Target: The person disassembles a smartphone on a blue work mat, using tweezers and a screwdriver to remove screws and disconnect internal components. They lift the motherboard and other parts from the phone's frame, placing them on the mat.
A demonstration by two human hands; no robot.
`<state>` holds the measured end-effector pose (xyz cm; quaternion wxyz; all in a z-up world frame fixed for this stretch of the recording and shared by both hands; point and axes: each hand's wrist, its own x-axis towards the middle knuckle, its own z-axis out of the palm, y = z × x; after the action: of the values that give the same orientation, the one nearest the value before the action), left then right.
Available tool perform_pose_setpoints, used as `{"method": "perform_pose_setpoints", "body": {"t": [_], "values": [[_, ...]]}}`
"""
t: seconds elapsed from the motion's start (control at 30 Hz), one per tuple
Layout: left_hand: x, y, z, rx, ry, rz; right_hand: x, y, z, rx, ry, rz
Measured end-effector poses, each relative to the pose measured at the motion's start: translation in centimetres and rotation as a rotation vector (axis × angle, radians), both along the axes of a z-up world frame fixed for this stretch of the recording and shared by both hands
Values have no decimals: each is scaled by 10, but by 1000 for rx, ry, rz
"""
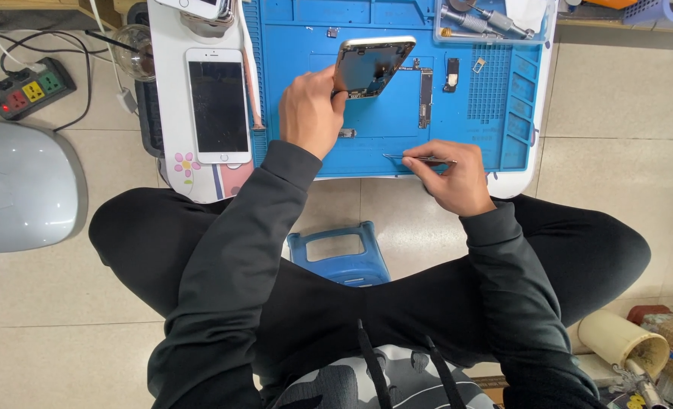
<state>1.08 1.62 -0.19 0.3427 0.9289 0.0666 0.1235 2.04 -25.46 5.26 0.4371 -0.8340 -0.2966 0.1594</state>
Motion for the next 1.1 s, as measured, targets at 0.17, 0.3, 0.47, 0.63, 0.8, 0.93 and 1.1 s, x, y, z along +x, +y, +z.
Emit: {"method": "perform_pose_setpoints", "body": {"t": [0.17, 0.3, 0.47, 0.63, 0.8, 0.93, 1.1], "values": [[0, 0, -2, -3, -7, -4, 1, 0, 0, -7, -6, 9], [0, 1, -1, -14, -10, -9, 0, 2, 2, -9, -7, 15], [0, -1, -3, -8, -5, -4, 4, -4, 6, 33, 36, -51], [-4, 4, 28, -61, -10, -34, 28, -25, 0, 267, -78, -304], [-2, -4, 27, -235, 2, -63, 39, -25, 16, 348, -183, -437], [-3, -17, 39, -475, -5, -92, 29, 6, 27, 293, -198, -335], [-12, -27, 55, -954, 110, -202, 34, 24, 30, 376, 31, -180]]}}
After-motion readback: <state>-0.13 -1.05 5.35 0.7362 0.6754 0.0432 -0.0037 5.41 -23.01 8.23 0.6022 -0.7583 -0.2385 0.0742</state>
